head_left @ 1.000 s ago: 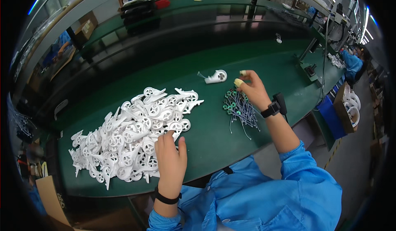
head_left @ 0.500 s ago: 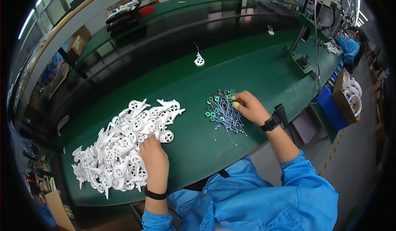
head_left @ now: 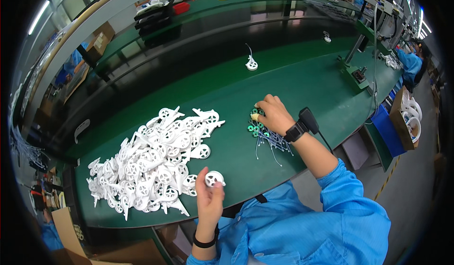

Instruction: Assembling small electronic components by inserting wired connectors into white plastic housings.

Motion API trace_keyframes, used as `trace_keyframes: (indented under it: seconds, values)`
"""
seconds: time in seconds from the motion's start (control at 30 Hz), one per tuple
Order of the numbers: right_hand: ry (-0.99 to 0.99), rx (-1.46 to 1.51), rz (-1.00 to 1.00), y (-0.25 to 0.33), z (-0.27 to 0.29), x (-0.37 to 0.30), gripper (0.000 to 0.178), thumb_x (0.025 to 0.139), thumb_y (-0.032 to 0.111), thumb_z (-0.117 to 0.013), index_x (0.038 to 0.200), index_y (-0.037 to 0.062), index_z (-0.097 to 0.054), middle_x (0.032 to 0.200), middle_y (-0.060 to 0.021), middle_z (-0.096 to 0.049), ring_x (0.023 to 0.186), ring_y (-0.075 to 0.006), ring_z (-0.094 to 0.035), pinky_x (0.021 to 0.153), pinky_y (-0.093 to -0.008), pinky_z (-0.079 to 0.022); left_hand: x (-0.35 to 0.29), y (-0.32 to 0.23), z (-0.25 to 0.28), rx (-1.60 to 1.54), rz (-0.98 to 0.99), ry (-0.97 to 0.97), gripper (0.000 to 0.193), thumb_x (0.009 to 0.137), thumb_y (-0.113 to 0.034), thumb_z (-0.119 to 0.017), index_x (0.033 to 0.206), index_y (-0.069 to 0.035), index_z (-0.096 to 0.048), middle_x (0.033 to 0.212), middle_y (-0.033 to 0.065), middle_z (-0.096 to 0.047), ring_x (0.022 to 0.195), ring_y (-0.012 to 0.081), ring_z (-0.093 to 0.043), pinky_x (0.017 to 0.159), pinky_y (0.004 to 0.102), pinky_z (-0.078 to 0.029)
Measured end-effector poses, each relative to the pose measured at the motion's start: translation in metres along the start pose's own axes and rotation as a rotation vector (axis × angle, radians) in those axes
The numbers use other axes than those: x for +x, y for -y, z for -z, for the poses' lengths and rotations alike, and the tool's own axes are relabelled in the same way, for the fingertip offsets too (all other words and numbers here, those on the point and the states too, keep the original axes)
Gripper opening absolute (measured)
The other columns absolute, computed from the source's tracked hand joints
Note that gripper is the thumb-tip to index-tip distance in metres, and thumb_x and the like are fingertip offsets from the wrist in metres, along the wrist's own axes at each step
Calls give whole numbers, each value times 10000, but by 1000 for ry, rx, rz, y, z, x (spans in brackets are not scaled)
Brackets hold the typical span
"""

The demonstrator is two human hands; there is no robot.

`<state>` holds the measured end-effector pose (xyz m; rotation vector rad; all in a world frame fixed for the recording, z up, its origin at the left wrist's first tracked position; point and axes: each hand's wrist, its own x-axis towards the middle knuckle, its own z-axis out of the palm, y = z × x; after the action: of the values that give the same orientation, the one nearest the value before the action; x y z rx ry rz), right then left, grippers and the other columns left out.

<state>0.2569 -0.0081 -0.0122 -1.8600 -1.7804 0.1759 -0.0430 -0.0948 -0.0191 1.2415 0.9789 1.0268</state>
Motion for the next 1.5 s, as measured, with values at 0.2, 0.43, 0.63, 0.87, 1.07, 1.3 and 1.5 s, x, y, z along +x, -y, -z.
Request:
trace_keyframes:
  seconds: [0.2, 0.43, 0.63, 0.87, 1.07, 1.3, 1.5]
  values:
    - [-16, 554, -210, -2, 2, 5, 180, 827, 54, -667, 981, -12, -600, 853, -33, -604, 743, -94, -575, 671, -241, -481, -5, 6, 1, -376, 177, 82, 546, 883, 28, -571, 1356, -2, -299, 1113, 86, -472, 727, 74, -492, 507, 203, -380]
    - [-261, 1106, -265, 11, 64, -32, 175, 812, -70, -595, 955, -5, -516, 943, -92, -623, 856, -113, -592, 742, -238, -496, -2, 2, 9, -488, 237, 184, 479, 894, 14, -476, 1356, -27, -356, 955, 55, -495, 639, 93, -464, 506, 239, -371]
    - [-395, 967, -27, 28, 80, -70, 233, 754, -133, -544, 846, 31, -406, 1006, -142, -602, 925, -155, -579, 796, -284, -506, 0, 2, 5, -498, 216, 222, 477, 934, -82, -455, 1393, -25, -342, 961, 81, -523, 801, 169, -546, 703, 325, -470]
    - [-170, 1496, -76, 74, 49, -98, 283, 794, -80, -643, 890, 54, -413, 948, -192, -608, 707, -195, -637, 596, -292, -543, 6, 3, 1, -1051, 413, 376, 500, 982, -278, -430, 1409, -49, -310, 1199, 236, -529, 973, 293, -574, 828, 399, -480]
    - [-51, 1672, 2, 113, 13, -111, 271, 812, -90, -636, 926, 38, -426, 1001, -207, -590, 808, -222, -664, 693, -325, -572, 0, -7, -6, -1226, 419, 229, 522, 960, -309, -409, 1408, -56, -322, 1143, 208, -535, 969, 287, -546, 831, 391, -454]
    - [-48, 1551, 37, 104, 5, -115, 271, 809, -118, -622, 934, 30, -432, 1039, -207, -581, 869, -215, -655, 738, -321, -568, -5, -8, -10, -1196, 384, 179, 503, 968, -319, -400, 1402, -73, -336, 1129, 193, -532, 968, 280, -531, 820, 390, -450]
    - [2, 1594, 13, 123, -12, -127, 300, 806, -131, -637, 991, 27, -461, 1062, -177, -585, 964, -207, -612, 823, -308, -514, -8, -13, -26, -985, 218, 176, 543, 979, -284, -391, 1429, -7, -266, 1220, 180, -498, 1099, 250, -506, 945, 366, -407]
